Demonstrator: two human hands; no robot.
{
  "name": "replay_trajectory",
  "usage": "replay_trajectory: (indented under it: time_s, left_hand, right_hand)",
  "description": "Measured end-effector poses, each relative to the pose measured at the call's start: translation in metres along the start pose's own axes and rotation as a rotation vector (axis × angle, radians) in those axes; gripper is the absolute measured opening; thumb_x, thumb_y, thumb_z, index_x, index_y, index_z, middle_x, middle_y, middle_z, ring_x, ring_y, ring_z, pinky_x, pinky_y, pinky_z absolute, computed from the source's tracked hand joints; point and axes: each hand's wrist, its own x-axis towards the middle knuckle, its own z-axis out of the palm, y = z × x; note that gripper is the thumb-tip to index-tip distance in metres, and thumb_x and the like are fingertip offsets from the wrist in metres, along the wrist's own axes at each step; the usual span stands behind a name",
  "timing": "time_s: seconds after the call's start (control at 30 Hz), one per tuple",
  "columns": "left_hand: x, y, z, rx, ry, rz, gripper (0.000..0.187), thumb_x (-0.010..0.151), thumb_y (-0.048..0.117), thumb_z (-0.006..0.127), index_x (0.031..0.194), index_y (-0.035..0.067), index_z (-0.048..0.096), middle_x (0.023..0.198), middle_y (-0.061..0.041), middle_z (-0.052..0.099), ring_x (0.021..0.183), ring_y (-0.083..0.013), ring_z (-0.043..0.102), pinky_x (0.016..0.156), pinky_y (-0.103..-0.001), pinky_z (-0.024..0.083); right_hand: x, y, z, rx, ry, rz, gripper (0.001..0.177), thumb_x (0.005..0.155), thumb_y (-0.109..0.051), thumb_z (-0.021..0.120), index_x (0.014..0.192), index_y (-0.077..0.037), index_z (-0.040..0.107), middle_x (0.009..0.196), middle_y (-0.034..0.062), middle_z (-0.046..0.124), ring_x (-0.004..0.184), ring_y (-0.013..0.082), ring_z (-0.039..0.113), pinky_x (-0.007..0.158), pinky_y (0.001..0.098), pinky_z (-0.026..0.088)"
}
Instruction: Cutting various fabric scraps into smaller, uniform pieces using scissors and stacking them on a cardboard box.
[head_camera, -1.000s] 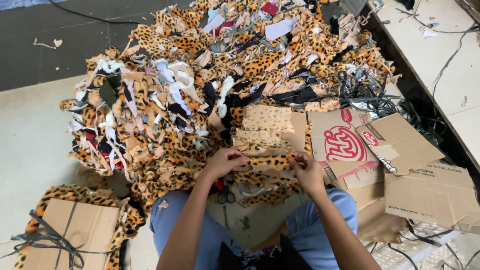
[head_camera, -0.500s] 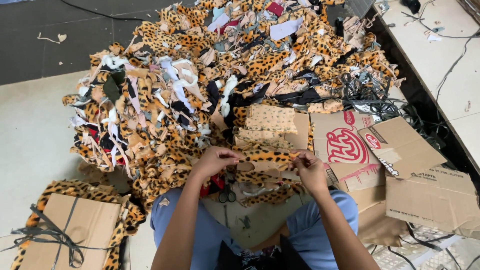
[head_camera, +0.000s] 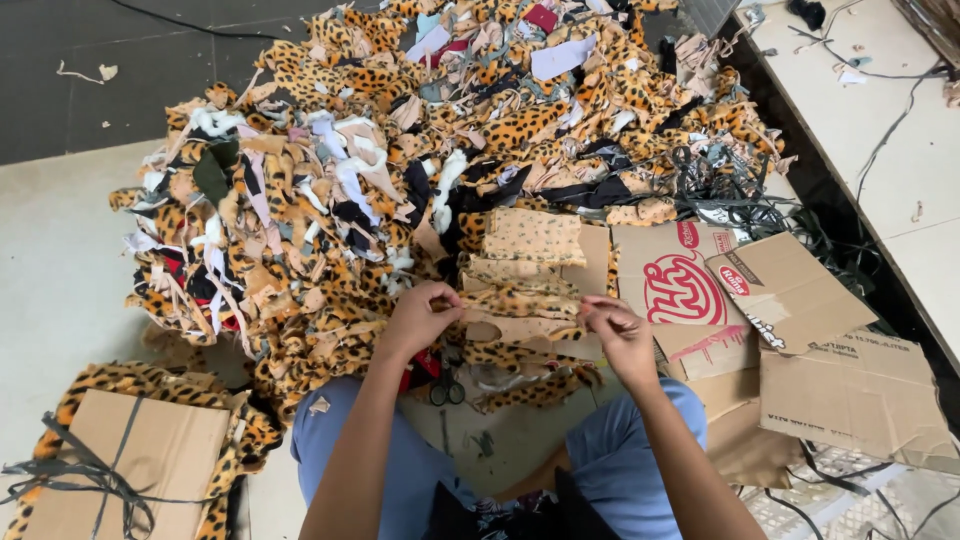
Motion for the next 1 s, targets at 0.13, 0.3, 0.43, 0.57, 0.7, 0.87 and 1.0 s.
replay_trajectory:
  time_s: [0.13, 0.3, 0.43, 0.57, 0.7, 0.87, 1.0]
  left_hand:
    - [0.008, -0.044, 0.011, 0.051, 0.031, 0.027, 0.008, 0.09, 0.007, 0.071, 0.095, 0.011, 0.077, 0.102, -0.009, 0.071, 0.101, -0.028, 0.067, 0.083, -0.041, 0.057]
    - [0.001, -0.044, 0.012, -0.037, 0.079, 0.018, 0.01, 0.093, 0.003, 0.066, 0.096, 0.008, 0.074, 0.097, -0.012, 0.07, 0.099, -0.0282, 0.067, 0.083, -0.042, 0.056]
    - [0.007, -0.044, 0.013, -0.068, 0.109, 0.039, 0.009, 0.093, 0.002, 0.067, 0.096, 0.008, 0.074, 0.098, -0.012, 0.069, 0.1, -0.0283, 0.067, 0.083, -0.042, 0.057]
    - [0.012, -0.035, 0.014, -0.055, 0.11, 0.059, 0.01, 0.093, 0.002, 0.066, 0.097, 0.007, 0.073, 0.098, -0.013, 0.068, 0.101, -0.0282, 0.066, 0.084, -0.042, 0.058]
    - [0.012, -0.023, 0.012, -0.038, 0.082, 0.04, 0.01, 0.095, 0.003, 0.065, 0.101, 0.006, 0.072, 0.105, -0.015, 0.068, 0.114, -0.0372, 0.063, 0.094, -0.051, 0.054]
    - [0.011, -0.023, 0.011, -0.037, 0.068, 0.024, 0.01, 0.095, 0.006, 0.066, 0.104, 0.007, 0.071, 0.11, -0.016, 0.068, 0.121, -0.0388, 0.06, 0.1, -0.055, 0.051]
    - [0.006, -0.018, 0.013, -0.049, 0.048, 0.02, 0.01, 0.095, 0.007, 0.067, 0.104, 0.005, 0.071, 0.112, -0.018, 0.069, 0.126, -0.0401, 0.057, 0.105, -0.058, 0.047]
  right_hand:
    - [-0.005, 0.004, 0.005, -0.116, -0.008, -0.094, 0.009, 0.081, -0.002, 0.087, 0.079, 0.0, 0.078, 0.107, 0.0173, 0.075, 0.097, 0.028, 0.075, 0.079, 0.0335, 0.062]
    - [-0.003, 0.016, 0.008, -0.226, -0.051, 0.045, 0.012, 0.081, -0.002, 0.084, 0.091, -0.003, 0.079, 0.108, 0.0187, 0.073, 0.097, 0.0367, 0.074, 0.082, 0.041, 0.062]
    - [-0.001, 0.048, 0.008, -0.502, -0.004, 0.072, 0.014, 0.079, -0.028, 0.088, 0.091, -0.023, 0.082, 0.105, -0.0003, 0.077, 0.093, 0.025, 0.074, 0.081, 0.0364, 0.061]
    - [-0.003, 0.066, 0.008, -0.799, 0.143, -0.258, 0.012, 0.075, -0.026, 0.085, 0.086, -0.025, 0.079, 0.097, -0.0039, 0.073, 0.086, 0.0208, 0.072, 0.076, 0.0292, 0.06]
    - [-0.007, 0.028, 0.035, -0.893, 0.168, -0.66, 0.027, 0.081, -0.017, 0.076, 0.107, -0.019, 0.07, 0.127, 0.0093, 0.062, 0.119, 0.0341, 0.06, 0.102, 0.0487, 0.051]
    - [-0.028, 0.032, 0.079, -1.02, -0.149, -0.606, 0.06, 0.104, -0.043, 0.049, 0.159, -0.019, 0.039, 0.164, 0.0165, 0.031, 0.153, 0.0419, 0.015, 0.12, 0.0602, 0.005]
    - [-0.021, 0.028, 0.09, -1.09, -0.151, -0.649, 0.06, 0.108, -0.047, 0.041, 0.162, -0.021, 0.036, 0.164, 0.019, 0.032, 0.152, 0.0442, 0.02, 0.118, 0.0651, 0.009]
